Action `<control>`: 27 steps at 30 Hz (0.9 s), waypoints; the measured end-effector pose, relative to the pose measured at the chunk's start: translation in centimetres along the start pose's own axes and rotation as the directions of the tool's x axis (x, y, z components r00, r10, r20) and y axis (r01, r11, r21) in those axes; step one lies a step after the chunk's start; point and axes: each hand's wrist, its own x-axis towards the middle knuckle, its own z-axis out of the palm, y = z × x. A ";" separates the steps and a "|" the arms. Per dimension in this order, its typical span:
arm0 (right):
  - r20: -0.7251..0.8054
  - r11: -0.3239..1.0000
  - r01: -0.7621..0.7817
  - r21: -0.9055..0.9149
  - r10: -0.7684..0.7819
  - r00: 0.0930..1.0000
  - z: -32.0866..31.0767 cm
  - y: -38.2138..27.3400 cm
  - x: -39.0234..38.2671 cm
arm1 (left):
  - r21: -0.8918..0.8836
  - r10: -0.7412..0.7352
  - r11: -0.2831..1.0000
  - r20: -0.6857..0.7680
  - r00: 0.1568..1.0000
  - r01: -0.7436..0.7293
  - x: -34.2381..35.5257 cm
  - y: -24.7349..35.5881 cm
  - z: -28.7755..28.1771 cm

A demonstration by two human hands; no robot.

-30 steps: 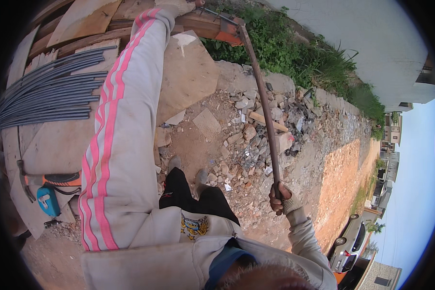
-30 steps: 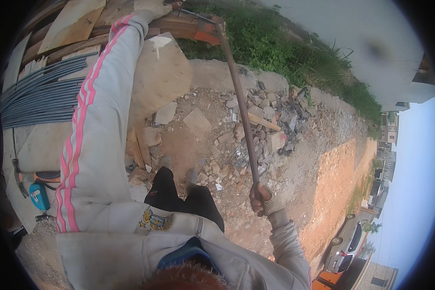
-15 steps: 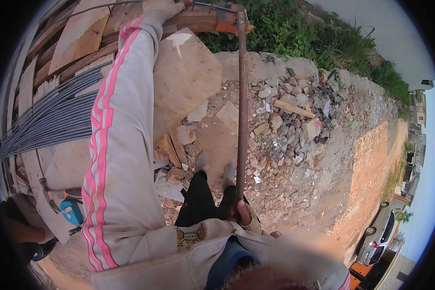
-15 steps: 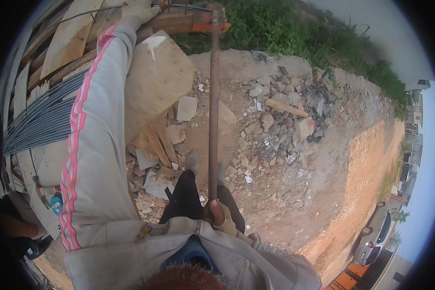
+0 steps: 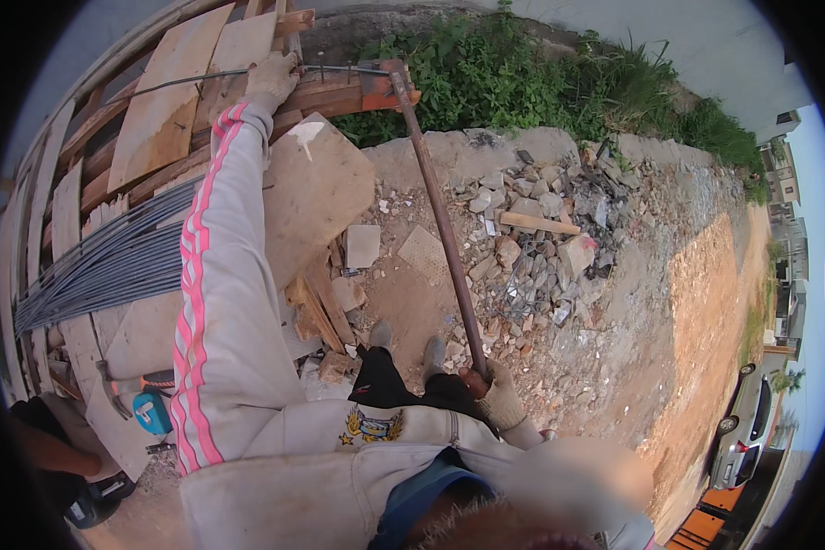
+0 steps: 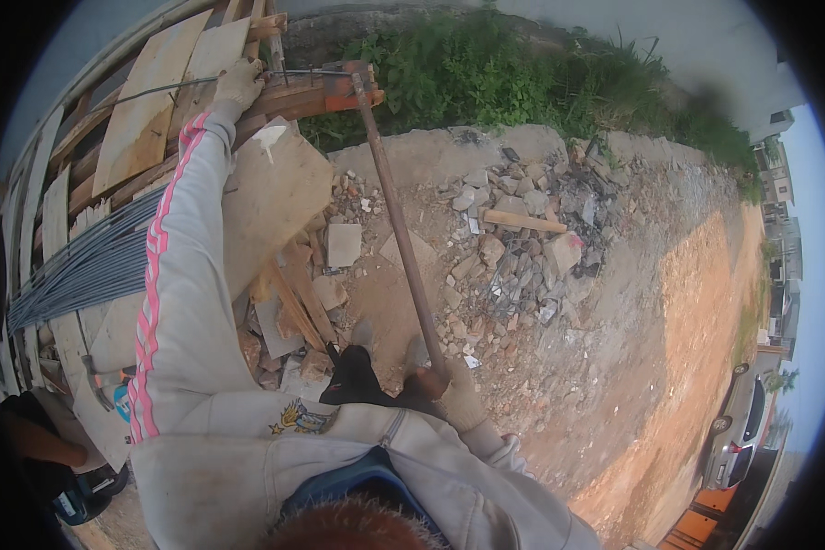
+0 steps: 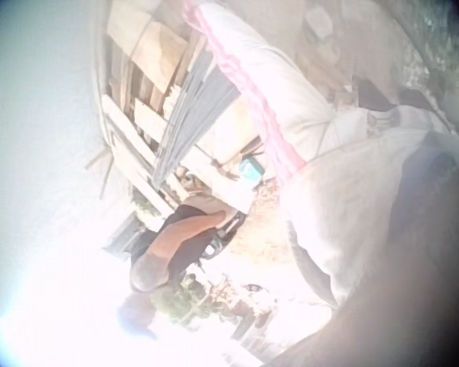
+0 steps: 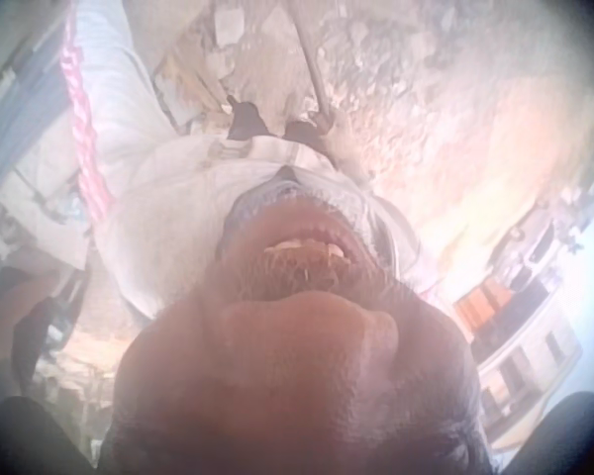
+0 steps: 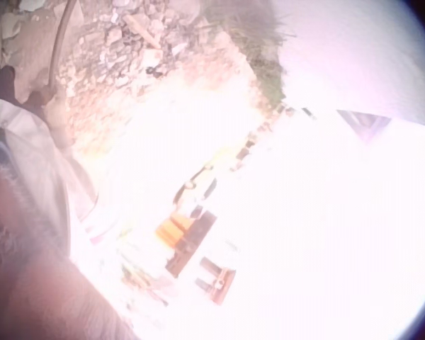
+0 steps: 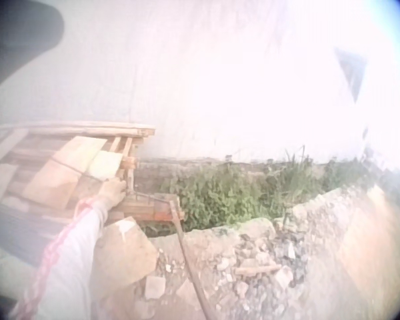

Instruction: The person bends metal rods into U-shapes using a wooden jig and a long metal bar as a lever. They repeatedly position rods, apply force to bend them, and remove the finished pieces.

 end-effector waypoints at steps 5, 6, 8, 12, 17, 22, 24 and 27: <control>0.015 0.975 -0.074 0.209 0.072 0.997 -4.9 -1.5 -0.1 | -0.067 0.174 0.982 -0.070 0.982 -0.179 -0.3 -1.2 0.9; -0.023 0.976 -0.047 0.215 0.053 0.998 -5.6 -1.8 0.0 | -0.079 0.201 0.975 -0.102 0.974 -0.210 -0.7 -1.1 0.6; -0.105 0.967 0.069 0.244 -0.044 0.993 -6.5 -2.8 0.5 | -0.090 0.218 0.967 -0.178 0.960 -0.236 -1.3 -2.1 0.1; -0.329 0.899 0.285 0.333 -0.172 0.928 -6.1 0.0 1.6 | -0.075 0.203 0.974 -0.107 0.973 -0.212 -0.7 0.0 -2.1; -0.419 0.836 0.353 0.421 -0.166 0.893 -7.8 -3.0 1.3 | -0.021 0.288 0.955 -0.151 0.946 -0.295 0.6 -1.2 -0.3; -0.509 0.891 0.367 0.268 -0.192 0.839 -10.6 -8.1 1.1 | 0.064 0.182 0.983 -0.176 0.967 -0.174 4.3 -6.8 1.8; -0.565 0.878 0.384 0.286 -0.169 0.807 -11.2 -8.3 -0.1 | 0.052 0.143 0.990 -0.264 0.954 -0.134 5.7 -5.9 0.5; -0.607 0.866 0.402 0.298 -0.153 0.780 -12.4 -7.6 -1.8 | -0.047 0.110 0.987 -0.496 0.861 -0.153 8.5 -8.5 -3.1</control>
